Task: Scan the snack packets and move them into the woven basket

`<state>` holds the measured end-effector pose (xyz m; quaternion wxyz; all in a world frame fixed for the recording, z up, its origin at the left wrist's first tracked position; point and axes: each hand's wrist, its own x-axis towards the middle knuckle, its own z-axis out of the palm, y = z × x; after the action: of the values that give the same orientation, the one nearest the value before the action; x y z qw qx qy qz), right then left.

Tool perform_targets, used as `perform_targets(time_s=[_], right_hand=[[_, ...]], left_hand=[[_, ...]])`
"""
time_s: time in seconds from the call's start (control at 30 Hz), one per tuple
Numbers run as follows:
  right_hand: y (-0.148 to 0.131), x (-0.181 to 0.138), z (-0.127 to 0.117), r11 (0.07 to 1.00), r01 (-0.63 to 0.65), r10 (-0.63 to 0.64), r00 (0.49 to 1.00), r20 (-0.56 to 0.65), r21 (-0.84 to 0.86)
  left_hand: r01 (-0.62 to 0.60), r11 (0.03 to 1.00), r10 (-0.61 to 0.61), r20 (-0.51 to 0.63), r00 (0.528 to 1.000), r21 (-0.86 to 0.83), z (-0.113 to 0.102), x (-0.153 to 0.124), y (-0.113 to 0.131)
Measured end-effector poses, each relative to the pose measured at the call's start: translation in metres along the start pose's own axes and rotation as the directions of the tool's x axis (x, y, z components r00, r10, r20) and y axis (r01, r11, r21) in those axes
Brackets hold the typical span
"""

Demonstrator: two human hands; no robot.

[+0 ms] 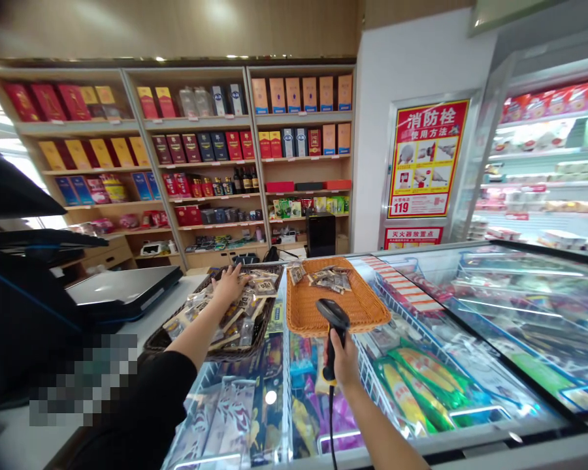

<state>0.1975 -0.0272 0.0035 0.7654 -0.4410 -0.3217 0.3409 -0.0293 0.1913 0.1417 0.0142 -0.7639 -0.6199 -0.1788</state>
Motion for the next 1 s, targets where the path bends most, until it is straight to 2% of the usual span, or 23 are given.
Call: perform_targets(time_s=[0.13,0.2,0.27,0.33,0.43,0.57,0.67,0.73,0.83,0.9,0.93,1.0], right_hand=[[0.0,-0.001,0.0,1.0,0.017,-0.017,1.0,0.001,-0.009],[-0.001,-0.002,0.002,0.999,0.023,-0.023,1.0,0.012,-0.022],[-0.001,-0.004,0.004,0.999,0.024,-0.023,0.999,0.039,-0.026],[-0.002,-0.004,0.005,0.999,0.022,-0.02,0.998,0.067,-0.029],[-0.003,-0.004,0.005,1.0,0.003,-0.002,0.998,0.065,-0.028],[-0.004,-0.003,0.001,0.999,-0.003,0.003,1.0,0.002,-0.04],[-0.005,-0.002,0.001,0.999,0.001,-0.001,1.0,-0.006,-0.039],[-0.006,-0.002,0.002,1.0,-0.01,0.01,1.0,0.009,-0.021],[-0.005,-0.001,0.003,1.0,-0.001,0.002,1.0,0.021,-0.031],[-0.003,0.0,0.004,0.999,0.014,-0.013,0.999,0.031,-0.05],[-0.003,0.0,0.005,0.998,0.018,-0.016,0.999,0.038,-0.055],[-0.002,0.0,0.006,0.998,0.013,-0.009,0.998,0.062,-0.054]], left_hand=[[-0.117,0.993,0.116,0.077,0.99,0.0,-0.013,-0.036,0.005],[-0.217,0.976,0.213,0.135,0.968,0.013,-0.013,-0.06,0.003],[-0.237,0.971,0.227,0.193,0.955,0.029,-0.008,-0.077,-0.002],[-0.208,0.978,0.196,0.214,0.957,0.035,-0.002,-0.082,-0.006],[-0.149,0.988,0.14,0.172,0.975,0.039,0.008,-0.07,-0.007],[-0.05,0.997,0.043,0.108,0.993,0.062,0.019,-0.041,0.0],[0.01,0.997,-0.018,0.107,0.994,0.074,0.021,-0.026,0.007],[0.009,0.997,-0.018,0.112,0.994,0.075,0.019,-0.021,0.012],[-0.074,0.995,0.073,0.02,0.997,0.065,0.012,-0.024,0.025],[-0.208,0.977,0.211,-0.05,0.976,0.05,0.009,-0.031,0.038],[-0.302,0.952,0.304,-0.051,0.951,0.043,0.01,-0.034,0.044],[-0.499,0.866,0.499,0.015,0.867,0.03,0.013,-0.039,0.055]])
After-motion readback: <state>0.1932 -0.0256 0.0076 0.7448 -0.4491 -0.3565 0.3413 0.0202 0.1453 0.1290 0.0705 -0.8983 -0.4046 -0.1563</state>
